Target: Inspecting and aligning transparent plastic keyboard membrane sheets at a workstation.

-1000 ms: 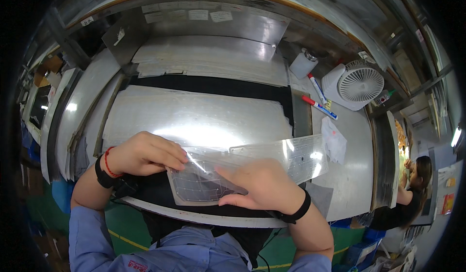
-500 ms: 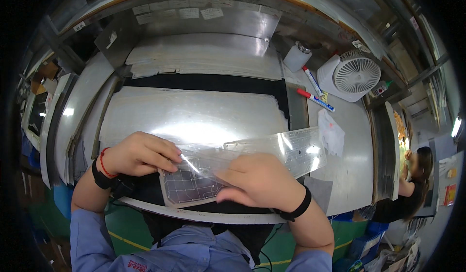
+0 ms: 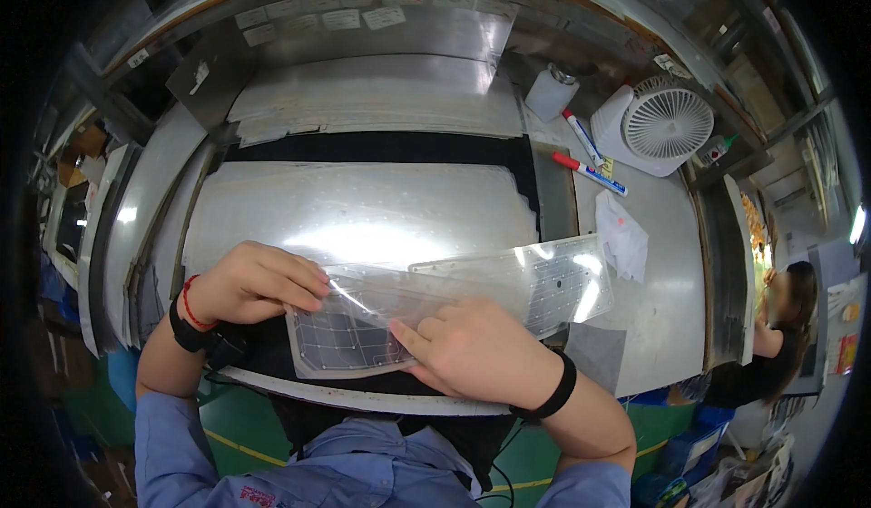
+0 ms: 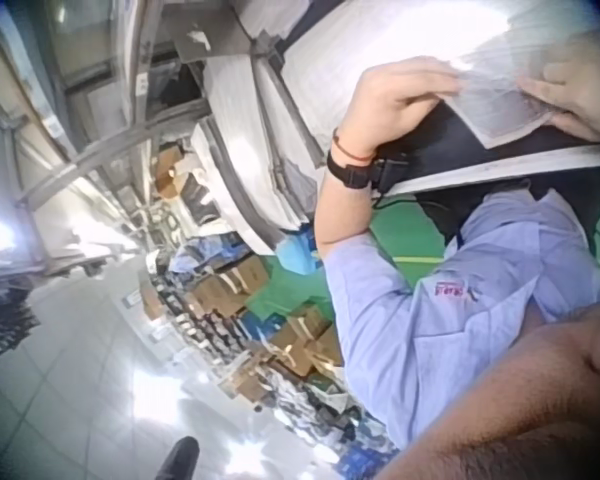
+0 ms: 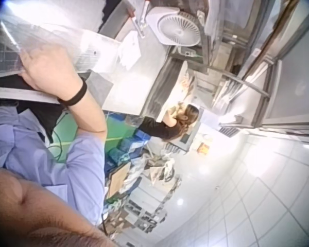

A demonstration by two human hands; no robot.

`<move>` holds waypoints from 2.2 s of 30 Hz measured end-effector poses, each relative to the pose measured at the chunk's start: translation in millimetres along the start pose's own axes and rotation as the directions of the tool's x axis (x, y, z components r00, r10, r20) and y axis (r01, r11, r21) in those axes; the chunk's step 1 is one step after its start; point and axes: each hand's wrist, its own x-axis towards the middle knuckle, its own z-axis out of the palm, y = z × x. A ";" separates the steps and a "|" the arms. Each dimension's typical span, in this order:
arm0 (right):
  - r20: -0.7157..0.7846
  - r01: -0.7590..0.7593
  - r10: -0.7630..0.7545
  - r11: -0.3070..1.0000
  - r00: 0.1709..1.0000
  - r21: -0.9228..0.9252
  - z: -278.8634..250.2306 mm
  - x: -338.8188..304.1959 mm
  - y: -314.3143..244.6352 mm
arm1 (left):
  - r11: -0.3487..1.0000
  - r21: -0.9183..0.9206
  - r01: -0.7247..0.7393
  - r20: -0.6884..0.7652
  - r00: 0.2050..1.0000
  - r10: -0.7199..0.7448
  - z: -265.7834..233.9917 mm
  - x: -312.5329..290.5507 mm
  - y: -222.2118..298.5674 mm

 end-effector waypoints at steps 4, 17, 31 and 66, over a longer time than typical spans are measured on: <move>-0.053 0.060 -0.054 0.993 0.997 0.102 5.6 -0.3 4.2 | 1.000 0.002 0.002 0.005 1.000 -0.002 -1.5 0.7 0.0; -0.263 0.154 -0.019 0.852 0.965 0.501 4.7 4.1 10.4 | 0.995 0.041 -0.087 0.044 0.995 0.086 -3.2 1.8 -0.2; -0.102 0.022 0.003 0.969 0.995 0.247 1.1 2.5 3.8 | 0.998 0.056 -0.037 0.031 0.999 0.035 -0.3 1.7 1.6; -0.201 0.095 -0.042 0.960 0.979 0.263 4.2 5.9 2.3 | 0.998 0.049 -0.031 0.040 0.999 0.029 -1.0 1.1 -0.7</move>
